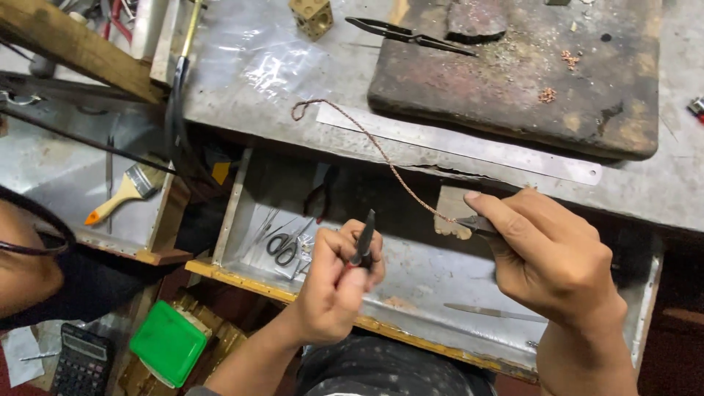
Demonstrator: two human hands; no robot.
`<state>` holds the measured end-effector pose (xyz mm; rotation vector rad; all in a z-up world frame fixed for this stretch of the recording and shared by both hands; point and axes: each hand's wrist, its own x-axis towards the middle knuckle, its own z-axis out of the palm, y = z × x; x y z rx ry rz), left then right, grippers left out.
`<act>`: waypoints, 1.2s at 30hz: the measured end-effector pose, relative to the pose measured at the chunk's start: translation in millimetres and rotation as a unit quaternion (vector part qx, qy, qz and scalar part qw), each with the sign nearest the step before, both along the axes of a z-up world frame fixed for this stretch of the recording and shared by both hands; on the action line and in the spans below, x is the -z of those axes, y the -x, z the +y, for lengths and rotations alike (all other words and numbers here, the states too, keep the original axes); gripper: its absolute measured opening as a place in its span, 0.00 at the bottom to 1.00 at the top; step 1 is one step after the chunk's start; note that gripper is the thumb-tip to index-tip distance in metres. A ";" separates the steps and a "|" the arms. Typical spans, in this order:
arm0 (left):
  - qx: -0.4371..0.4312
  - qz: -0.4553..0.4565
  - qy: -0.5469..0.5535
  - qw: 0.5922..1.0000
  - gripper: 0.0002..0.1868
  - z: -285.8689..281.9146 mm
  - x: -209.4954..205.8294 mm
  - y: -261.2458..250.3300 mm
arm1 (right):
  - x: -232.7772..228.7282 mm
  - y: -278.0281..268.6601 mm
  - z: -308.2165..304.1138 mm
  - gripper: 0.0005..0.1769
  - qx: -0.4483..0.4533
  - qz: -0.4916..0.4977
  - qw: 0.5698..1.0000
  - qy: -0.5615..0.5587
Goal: Shaping a thin metal wire into loops using pliers at a jewelry workbench.
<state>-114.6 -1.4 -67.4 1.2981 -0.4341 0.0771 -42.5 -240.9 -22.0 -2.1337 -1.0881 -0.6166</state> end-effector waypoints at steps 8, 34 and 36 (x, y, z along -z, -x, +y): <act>-0.105 -0.264 -0.411 0.866 0.23 24.5 -46.8 -17.2 | -3.5 0.5 -1.6 0.23 -0.023 -0.011 0.999 0.047; 0.086 -0.202 -0.417 0.882 0.26 55.9 -77.8 -43.2 | -11.8 -4.6 -2.6 0.18 -0.082 -0.034 0.992 0.095; 0.084 -0.220 -0.439 0.867 0.24 56.1 -78.9 -44.3 | -13.1 -4.3 -1.5 0.16 -0.083 -0.032 0.991 0.100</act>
